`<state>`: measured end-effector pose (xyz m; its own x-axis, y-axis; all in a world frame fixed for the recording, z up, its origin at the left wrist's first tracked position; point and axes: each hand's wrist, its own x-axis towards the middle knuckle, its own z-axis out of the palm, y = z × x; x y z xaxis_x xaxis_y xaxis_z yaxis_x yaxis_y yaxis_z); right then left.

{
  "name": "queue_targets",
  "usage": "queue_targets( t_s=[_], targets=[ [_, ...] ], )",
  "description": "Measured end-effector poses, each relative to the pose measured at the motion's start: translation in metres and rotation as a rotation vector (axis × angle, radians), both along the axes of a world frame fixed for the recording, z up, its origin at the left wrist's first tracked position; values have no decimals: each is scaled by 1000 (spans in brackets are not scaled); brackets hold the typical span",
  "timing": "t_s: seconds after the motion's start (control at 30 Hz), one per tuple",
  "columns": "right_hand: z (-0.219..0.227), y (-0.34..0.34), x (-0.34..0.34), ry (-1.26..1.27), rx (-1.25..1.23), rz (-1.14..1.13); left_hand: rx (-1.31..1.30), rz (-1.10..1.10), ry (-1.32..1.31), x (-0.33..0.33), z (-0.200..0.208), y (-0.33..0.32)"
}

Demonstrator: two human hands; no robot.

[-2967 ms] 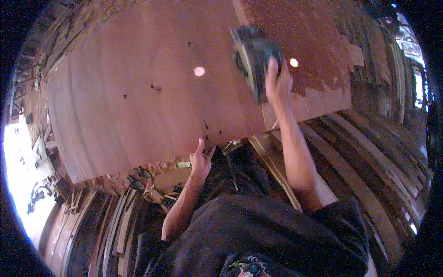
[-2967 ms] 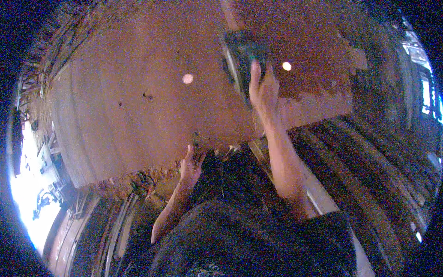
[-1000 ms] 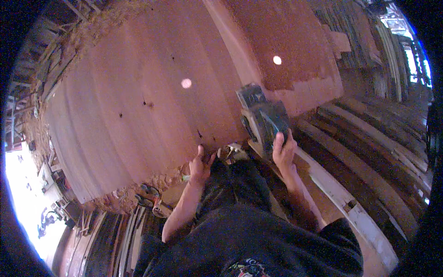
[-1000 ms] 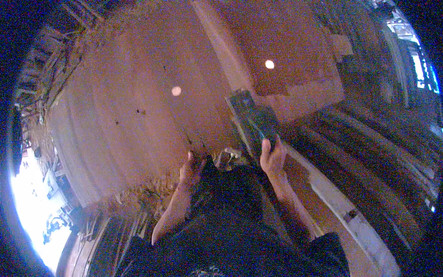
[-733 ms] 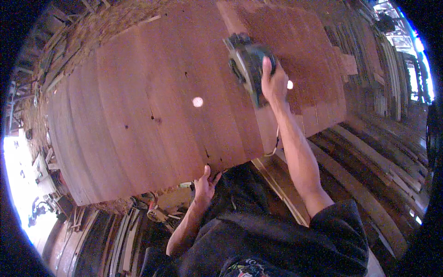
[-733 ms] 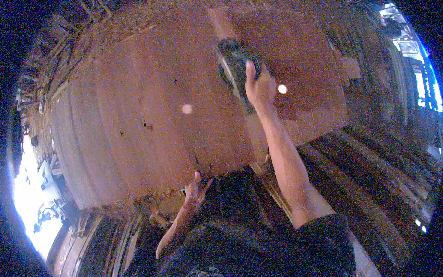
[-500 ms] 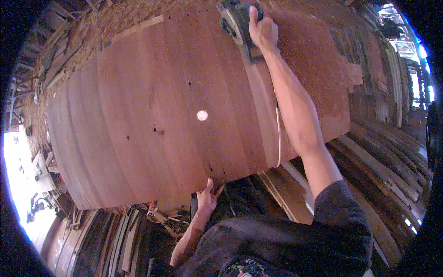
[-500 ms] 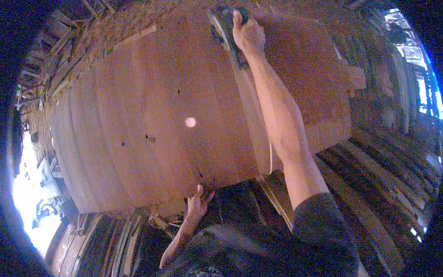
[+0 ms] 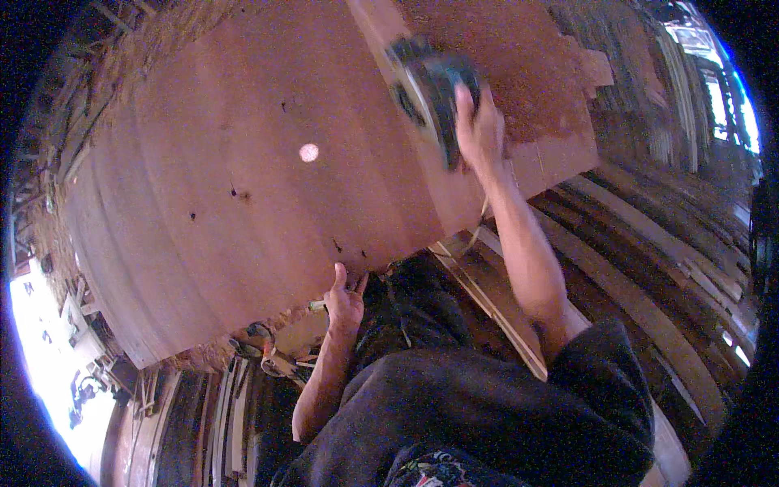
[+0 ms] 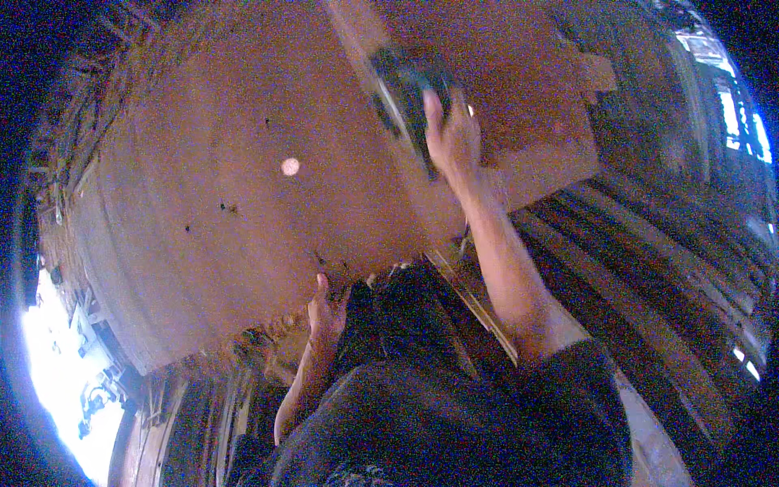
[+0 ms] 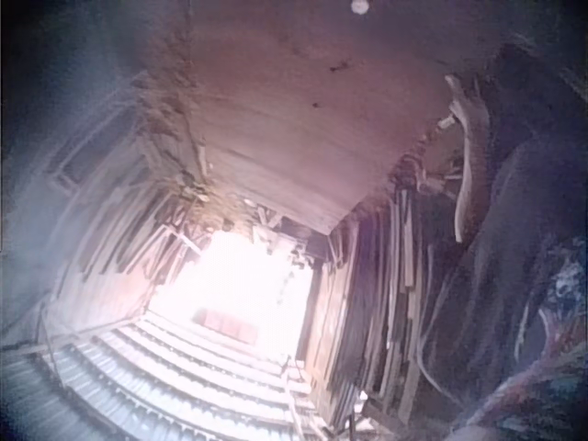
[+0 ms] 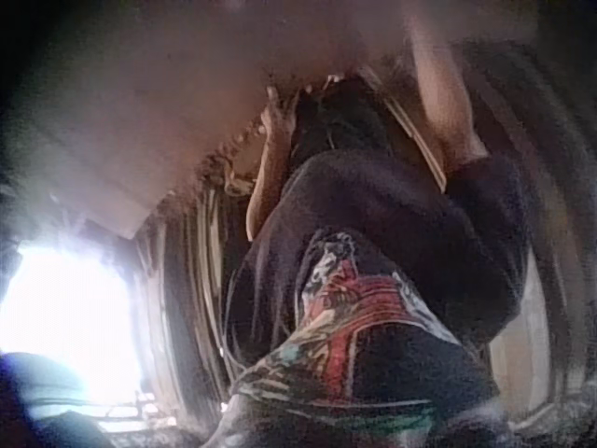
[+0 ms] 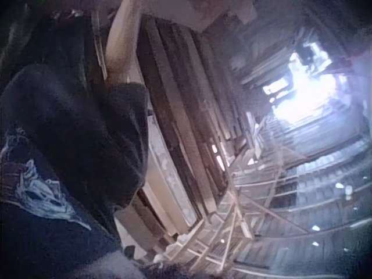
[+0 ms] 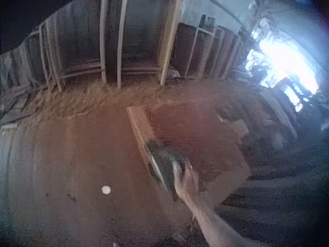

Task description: The person uses a handheld electric sander to smooth the surface of a large wooden board resting on supports. The person moves the sander across the board in repeated passes, holding the board with the left hand while operating the tool with the right hand.

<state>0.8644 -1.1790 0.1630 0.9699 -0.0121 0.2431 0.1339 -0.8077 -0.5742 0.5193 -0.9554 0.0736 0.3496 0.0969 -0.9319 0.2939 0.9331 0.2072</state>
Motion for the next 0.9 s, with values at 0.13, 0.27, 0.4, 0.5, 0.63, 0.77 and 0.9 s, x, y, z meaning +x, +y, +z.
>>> queue_targets(
  t_s=[0.13, 0.27, 0.4, 0.5, 0.63, 0.77, 0.9],
  targets=[
    [7, -75, -186, 63, -44, -110, -30, 12, -104, -19, -40, 11],
    [-7, -159, -309, 151, -292, -249, 130, -65, 35, 0, -17, 0],
    [-27, -177, -298, 81, -247, -208, 39, -111, 24, -8, -30, 10],
    [-25, -145, -217, 66, -156, -134, 86, -164, -79, -25, -46, 15],
    [1, -62, -69, 14, -20, -60, 543, -719, -102, -24, -37, 11],
    [-31, 9, 110, -66, -46, -45, 282, -312, -30, -14, -13, 6],
    [-27, 108, 264, -114, -79, 14, 61, 13, 113, -11, 0, 4]
  ],
)
